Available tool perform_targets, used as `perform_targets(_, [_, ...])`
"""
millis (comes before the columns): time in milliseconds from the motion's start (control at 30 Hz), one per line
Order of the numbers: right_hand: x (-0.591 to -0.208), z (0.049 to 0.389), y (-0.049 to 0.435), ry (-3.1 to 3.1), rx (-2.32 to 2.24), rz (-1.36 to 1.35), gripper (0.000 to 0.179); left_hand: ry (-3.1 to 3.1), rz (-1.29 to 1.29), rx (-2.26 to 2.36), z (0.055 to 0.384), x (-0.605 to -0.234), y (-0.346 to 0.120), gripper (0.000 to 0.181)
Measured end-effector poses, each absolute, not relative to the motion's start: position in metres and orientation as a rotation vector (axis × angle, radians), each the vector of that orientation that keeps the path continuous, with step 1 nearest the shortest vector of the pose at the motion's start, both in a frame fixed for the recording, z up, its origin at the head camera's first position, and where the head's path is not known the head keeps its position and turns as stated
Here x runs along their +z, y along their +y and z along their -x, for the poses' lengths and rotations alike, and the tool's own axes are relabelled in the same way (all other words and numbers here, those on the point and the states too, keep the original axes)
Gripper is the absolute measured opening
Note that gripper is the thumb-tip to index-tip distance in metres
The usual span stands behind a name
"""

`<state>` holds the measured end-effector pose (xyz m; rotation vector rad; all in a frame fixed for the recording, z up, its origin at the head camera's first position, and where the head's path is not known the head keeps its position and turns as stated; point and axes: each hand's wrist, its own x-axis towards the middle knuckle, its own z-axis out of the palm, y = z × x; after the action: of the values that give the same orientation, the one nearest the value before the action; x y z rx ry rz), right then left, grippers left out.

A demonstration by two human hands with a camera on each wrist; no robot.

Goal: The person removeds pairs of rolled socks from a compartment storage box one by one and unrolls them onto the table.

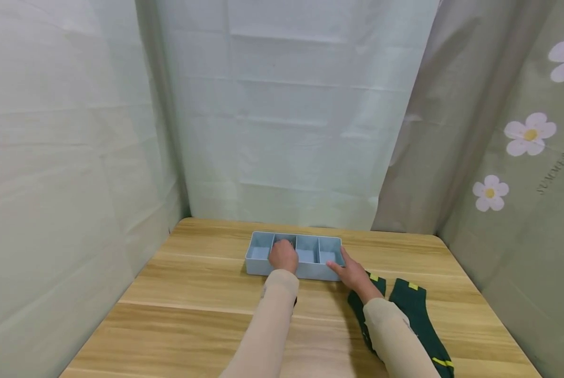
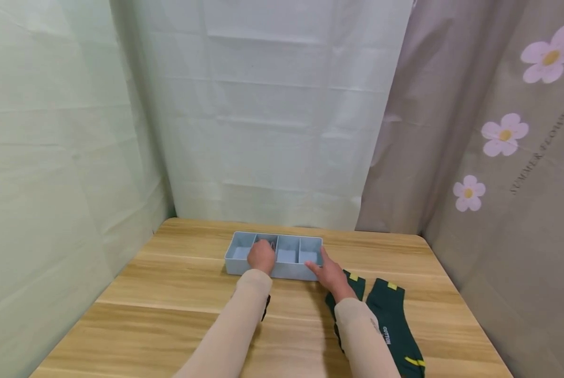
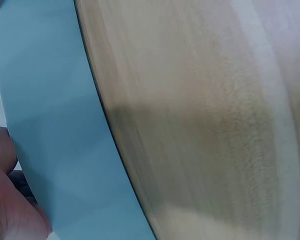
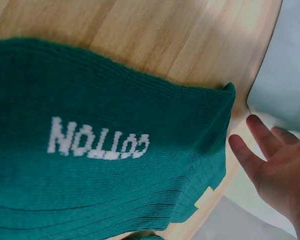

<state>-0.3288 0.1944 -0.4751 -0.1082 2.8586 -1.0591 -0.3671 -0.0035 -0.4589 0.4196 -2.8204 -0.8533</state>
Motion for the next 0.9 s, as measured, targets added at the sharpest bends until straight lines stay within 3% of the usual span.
perform_targets(533, [-0.477, 0.323, 0.202, 2.827, -1.087, 0.124, 0.083, -2.647, -0.327, -0.907, 0.359, -0.469, -0.005, 0.018])
perform_targets(700, [-0.476, 0.322, 0.204, 2.826, -1.089, 0.131, 0.083, -2.531, -0.294, -1.054, 0.356, -0.467, -0.007, 0.003])
perform_targets(900, [-0.477, 0.323, 0.203, 2.824, -1.085, 0.144, 0.083, -2.414, -0.259, -1.245, 0.353, -0.461, -0.013, 0.031])
